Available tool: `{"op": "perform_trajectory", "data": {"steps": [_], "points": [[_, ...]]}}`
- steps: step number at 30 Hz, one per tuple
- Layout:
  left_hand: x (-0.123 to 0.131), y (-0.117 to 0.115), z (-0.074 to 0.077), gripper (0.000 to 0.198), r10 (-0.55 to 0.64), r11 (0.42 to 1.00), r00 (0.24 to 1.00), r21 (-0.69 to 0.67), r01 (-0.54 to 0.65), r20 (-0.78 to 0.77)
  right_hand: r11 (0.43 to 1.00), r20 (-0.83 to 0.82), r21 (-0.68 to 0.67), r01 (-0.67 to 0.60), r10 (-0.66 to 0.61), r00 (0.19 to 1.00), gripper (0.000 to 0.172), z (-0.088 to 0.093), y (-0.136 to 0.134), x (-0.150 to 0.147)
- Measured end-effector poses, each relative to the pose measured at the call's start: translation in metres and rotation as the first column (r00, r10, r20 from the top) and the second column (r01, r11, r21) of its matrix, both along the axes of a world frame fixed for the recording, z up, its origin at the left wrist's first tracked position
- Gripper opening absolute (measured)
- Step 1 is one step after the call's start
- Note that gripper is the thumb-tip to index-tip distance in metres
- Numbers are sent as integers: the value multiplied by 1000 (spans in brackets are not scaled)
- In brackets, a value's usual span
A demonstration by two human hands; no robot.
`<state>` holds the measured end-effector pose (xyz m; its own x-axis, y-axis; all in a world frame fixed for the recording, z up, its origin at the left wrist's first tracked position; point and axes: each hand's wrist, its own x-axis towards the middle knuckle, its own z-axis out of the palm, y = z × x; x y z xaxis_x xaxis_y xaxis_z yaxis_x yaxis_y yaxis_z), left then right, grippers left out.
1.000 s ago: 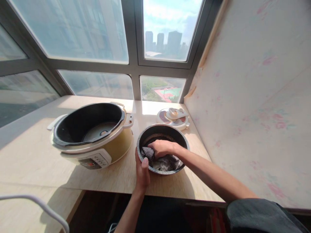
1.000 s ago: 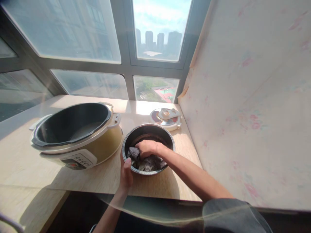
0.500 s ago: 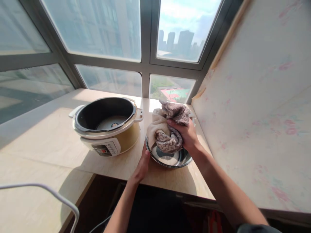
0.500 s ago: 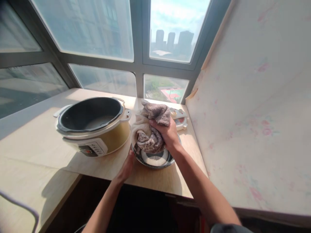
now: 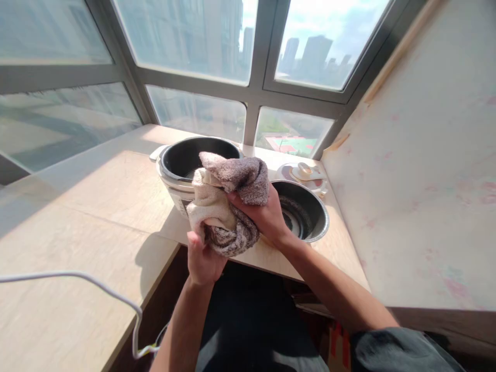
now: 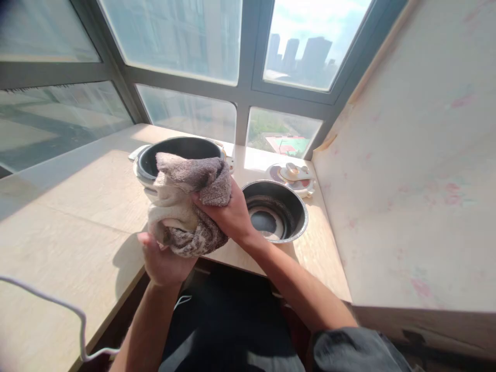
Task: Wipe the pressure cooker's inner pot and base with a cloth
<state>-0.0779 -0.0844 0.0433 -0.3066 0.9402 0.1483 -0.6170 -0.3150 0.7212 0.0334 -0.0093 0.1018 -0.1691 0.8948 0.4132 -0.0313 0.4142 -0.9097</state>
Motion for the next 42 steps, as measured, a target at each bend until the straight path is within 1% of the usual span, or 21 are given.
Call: {"op": "perform_trajectory", "data": {"steps": [1, 3, 6, 8, 12, 15, 18, 19, 21, 23, 24, 26, 27, 28, 29, 31, 32, 34, 36, 39, 42], "points": [[-2, -1, 4, 83, 23, 1000, 998, 11, -24, 57, 998, 65, 67, -9, 4, 998, 41, -6, -1, -6], [-6, -1, 5, 74, 50, 999, 991, 5, -51, 127, 984, 224, 175, -44, 3, 975, 38, -17, -2, -13], [-7, -1, -11, 63, 64, 993, 984, -104, -47, 168, 965, 453, 227, -131, 14, 891, 40, -32, -11, -16], [-5, -1, -25, 57, 76, 976, 978, -214, -34, 193, 952, 535, 240, -193, 36, 844, 53, -39, -21, -13], [5, 1, -45, 47, 124, 936, 968, -349, -41, 219, 933, 633, 200, -298, 109, 767, 82, -46, -39, 4], [10, 7, -53, 42, 125, 913, 969, -408, -29, 211, 928, 644, 121, -353, 197, 739, 89, -47, -47, 28], [14, 12, -59, 41, 141, 876, 979, -480, -53, 150, 928, 587, 123, -353, 218, 779, 86, -43, -54, 59], [14, 14, -62, 42, 163, 864, 981, -495, -89, 107, 937, 557, 139, -320, 193, 808, 81, -40, -57, 71], [16, 15, -67, 45, 212, 848, 977, -498, -180, 8, 966, 498, 174, -192, 82, 863, 68, -34, -60, 96], [20, 16, -72, 48, 231, 839, 970, -491, -235, -71, 966, 445, 251, 55, -165, 880, 57, -30, -59, 122], [22, 16, -75, 49, 225, 837, 970, -491, -241, -93, 936, 431, 291, 199, -314, 846, 55, -30, -56, 136], [27, 18, -80, 49, 199, 834, 973, -500, -232, -118, 832, 433, 315, 457, -554, 711, 59, -36, -47, 161], [30, 20, -82, 49, 189, 835, 974, -500, -228, -129, 795, 466, 267, 544, -601, 650, 67, -41, -41, 173], [33, 22, -84, 49, 180, 837, 973, -497, -227, -142, 767, 492, 181, 616, -613, 619, 76, -48, -35, 182], [36, 25, -86, 49, 174, 840, 972, -491, -231, -160, 747, 502, 55, 662, -594, 628, 86, -54, -30, 189], [41, 30, -89, 49, 177, 849, 963, -463, -254, -204, 730, 442, -234, 642, -508, 739, 93, -66, -22, 196], [44, 33, -91, 48, 184, 854, 956, -444, -270, -228, 736, 382, -362, 572, -443, 811, 90, -71, -20, 195], [50, 39, -94, 46, 207, 857, 938, -411, -311, -277, 746, 272, -522, 413, -313, 910, 71, -76, -19, 190], [55, 43, -98, 45, 234, 854, 911, -375, -359, -339, 731, 236, -588, 346, -254, 938, 57, -77, -20, 183], [63, 41, -104, 48, 256, 840, 860, -339, -423, -441, 686, 213, -632, 361, -293, 932, 59, -77, -23, 174], [68, 34, -107, 51, 240, 824, 847, -361, -436, -474, 663, 117, -688, 295, -301, 947, 56, -79, -24, 170]]}}
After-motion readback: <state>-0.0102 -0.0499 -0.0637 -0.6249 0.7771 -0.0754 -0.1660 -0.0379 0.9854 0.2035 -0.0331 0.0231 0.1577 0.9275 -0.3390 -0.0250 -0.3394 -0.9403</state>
